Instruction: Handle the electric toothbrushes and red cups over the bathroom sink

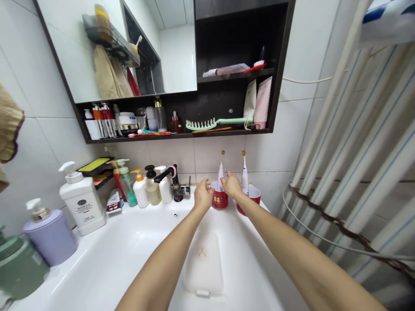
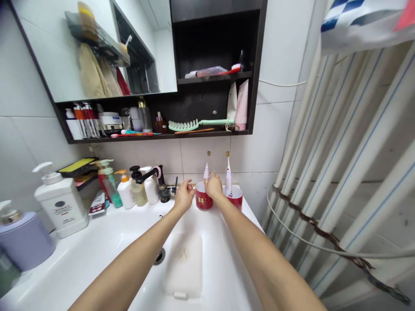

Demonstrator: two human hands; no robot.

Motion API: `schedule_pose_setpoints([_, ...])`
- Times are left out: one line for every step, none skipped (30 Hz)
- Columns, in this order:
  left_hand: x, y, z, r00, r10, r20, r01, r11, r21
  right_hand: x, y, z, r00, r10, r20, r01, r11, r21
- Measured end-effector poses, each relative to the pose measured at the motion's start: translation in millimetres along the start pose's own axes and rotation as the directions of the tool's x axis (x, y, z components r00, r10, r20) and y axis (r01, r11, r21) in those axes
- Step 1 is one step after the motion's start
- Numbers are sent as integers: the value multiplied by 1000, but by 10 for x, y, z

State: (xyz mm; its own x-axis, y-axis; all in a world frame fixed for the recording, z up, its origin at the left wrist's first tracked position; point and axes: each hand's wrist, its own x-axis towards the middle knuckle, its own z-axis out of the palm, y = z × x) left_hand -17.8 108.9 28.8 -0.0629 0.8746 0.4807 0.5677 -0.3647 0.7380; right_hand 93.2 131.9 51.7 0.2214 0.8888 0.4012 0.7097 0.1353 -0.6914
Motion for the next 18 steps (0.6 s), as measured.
schedule_pose_setpoints([-4,78,-70,998,-58,-5,57,990,-128,-65,-54,-57,1000,-13,-23,14,999,35])
schedule_pose_setpoints([-19,173,-149,995,-97,7,95,958,-269,-143,-118,-122,999,-30,-42,33,997,74])
schedule_pose_setpoints([-46,281,-237,994,-109,26,110,904,-414,-234,-192,-194,997,-49,-59,56,992,114])
schedule_pose_setpoints([-89,398,-332,996,-80,47,93,828,-553,-338,-274,-273,995,-71,-75,81,985,149])
schedule_pose_setpoints([-147,519,-430,997,-24,67,63,737,-673,-455,-361,-357,991,-102,-85,117,971,206])
schedule_pose_setpoints([-219,637,-527,996,44,83,35,644,-765,-579,-449,-442,987,-129,-98,150,955,256])
schedule_pose_setpoints([-300,747,-618,990,110,92,16,556,-831,-707,-534,-525,980,-169,-107,196,923,330])
schedule_pose_setpoints([-386,845,-699,982,162,102,11,484,-875,-833,-610,-602,966,-233,-115,257,798,544])
schedule_pose_setpoints([-471,925,-764,973,199,120,23,434,-901,-950,-674,-670,957,-268,-109,267,671,692])
schedule_pose_setpoints([-551,986,-814,964,228,138,37,398,-917,-1053,-724,-726,952,-290,-94,247,556,793])
schedule_pose_setpoints([-621,1027,-846,956,247,156,55,373,-926,-1138,-759,-768,949,-304,-76,215,452,866])
schedule_pose_setpoints([-678,1050,-862,950,257,174,74,357,-931,-1203,-779,-796,950,-309,-52,178,395,901])
schedule_pose_setpoints([-721,1056,-865,946,261,192,93,348,-933,-1248,-784,-810,951,-309,-29,146,364,920])
schedule_pose_setpoints([-749,1049,-859,945,254,206,111,343,-933,-1274,-775,-813,953,-302,-11,121,347,930])
schedule_pose_setpoints([-765,1031,-846,948,233,216,129,340,-932,-1283,-756,-806,959,-284,0,100,338,936])
schedule_pose_setpoints([-771,1006,-831,954,196,226,151,338,-929,-1279,-728,-793,969,-249,13,74,338,938])
schedule_pose_setpoints([-768,977,-815,961,141,236,178,334,-925,-1265,-694,-777,980,-199,25,45,344,938])
schedule_pose_setpoints([-759,946,-802,965,73,252,215,329,-919,-1247,-655,-762,989,-143,39,15,354,935])
